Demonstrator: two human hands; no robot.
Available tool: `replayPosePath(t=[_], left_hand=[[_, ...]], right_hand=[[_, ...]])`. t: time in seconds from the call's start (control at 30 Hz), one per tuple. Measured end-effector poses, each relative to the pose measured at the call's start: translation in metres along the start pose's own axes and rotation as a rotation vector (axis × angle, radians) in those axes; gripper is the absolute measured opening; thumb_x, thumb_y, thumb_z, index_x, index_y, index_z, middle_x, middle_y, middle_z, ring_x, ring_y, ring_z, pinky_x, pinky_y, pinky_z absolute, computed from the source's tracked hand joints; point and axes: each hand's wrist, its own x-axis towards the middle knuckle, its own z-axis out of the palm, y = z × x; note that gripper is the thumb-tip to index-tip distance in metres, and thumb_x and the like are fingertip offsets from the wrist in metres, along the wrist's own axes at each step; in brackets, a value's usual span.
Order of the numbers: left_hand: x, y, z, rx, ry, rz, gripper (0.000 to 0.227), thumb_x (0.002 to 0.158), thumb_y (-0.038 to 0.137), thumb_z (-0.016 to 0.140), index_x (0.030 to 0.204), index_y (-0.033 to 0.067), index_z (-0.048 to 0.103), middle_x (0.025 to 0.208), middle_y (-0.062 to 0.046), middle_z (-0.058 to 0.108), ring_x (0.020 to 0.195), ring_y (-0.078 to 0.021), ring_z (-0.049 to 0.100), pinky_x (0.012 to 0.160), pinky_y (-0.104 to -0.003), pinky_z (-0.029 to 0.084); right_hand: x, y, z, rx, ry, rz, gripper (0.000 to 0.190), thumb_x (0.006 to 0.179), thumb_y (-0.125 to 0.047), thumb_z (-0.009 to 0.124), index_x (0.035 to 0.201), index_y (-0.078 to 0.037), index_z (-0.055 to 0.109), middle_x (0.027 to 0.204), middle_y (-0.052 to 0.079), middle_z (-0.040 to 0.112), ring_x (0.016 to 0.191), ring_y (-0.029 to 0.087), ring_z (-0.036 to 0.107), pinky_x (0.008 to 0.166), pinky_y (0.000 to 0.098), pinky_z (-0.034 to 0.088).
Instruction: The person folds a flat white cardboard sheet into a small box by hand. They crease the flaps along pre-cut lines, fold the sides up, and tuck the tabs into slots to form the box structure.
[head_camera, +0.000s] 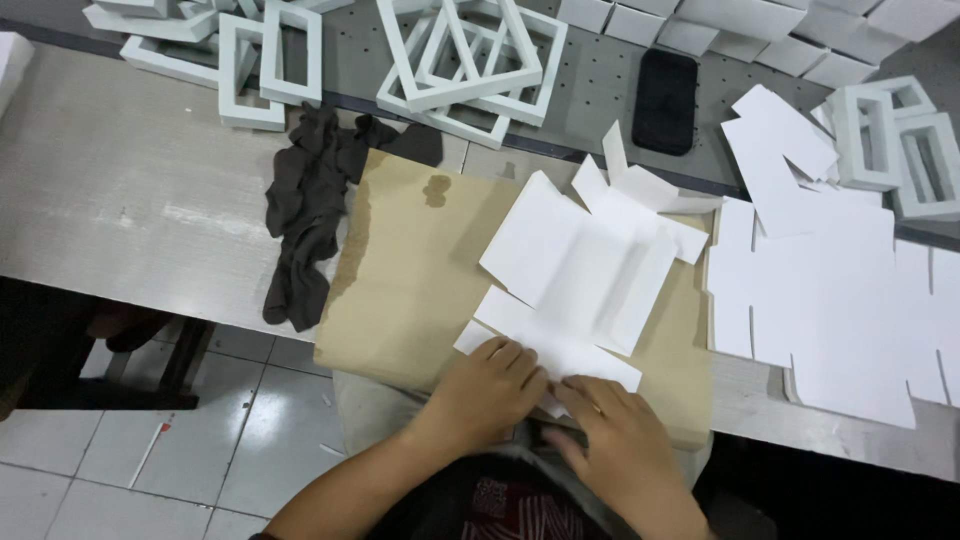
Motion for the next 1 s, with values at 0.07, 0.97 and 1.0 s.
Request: replayPosePath(t=[0.07, 0.97, 1.0], left_hand=[[0.005, 0.003, 0.002, 0.000, -0.058, -0.035, 0.008, 0.081, 0.011, 0.061, 0.089, 0.0098, 0.063, 0.083, -0.010, 0.061, 0.077, -0.0305, 0.057, 0.071, -0.041, 0.045], [0.005, -0.020, 0.042, -0.287, 0.011, -0.110, 0.042, 0.094, 0.001, 0.065, 0.135, 0.0073, 0.060, 0.154, -0.026, 0.042, 0.144, -0.0421, 0.041, 0.121, -0.050, 0.038], [0.005, -0.019, 0.039, -0.307, -0.007, -0.104, 0.045, 0.096, -0.002, 0.061, 0.140, 0.0076, 0.058, 0.158, -0.024, 0.039, 0.148, -0.0410, 0.037, 0.122, -0.050, 0.036]], right_hand=[[-0.002, 0.007, 0.010, -0.015, 0.051, 0.023, 0.040, 0.083, -0.033, 0.074, 0.120, -0.020, 0.070, 0.120, -0.003, 0.069, 0.100, 0.024, 0.066, 0.083, 0.0406, 0.052], [0.034, 0.031, -0.061, 0.944, -0.025, 0.780, 0.043, 0.095, -0.026, 0.059, 0.134, -0.013, 0.071, 0.137, 0.001, 0.075, 0.129, 0.012, 0.067, 0.111, 0.0272, 0.047], [0.036, 0.031, -0.067, 0.923, -0.067, 0.778, 0.044, 0.095, -0.026, 0.058, 0.135, -0.013, 0.071, 0.139, 0.000, 0.074, 0.129, 0.009, 0.067, 0.113, 0.0235, 0.044]])
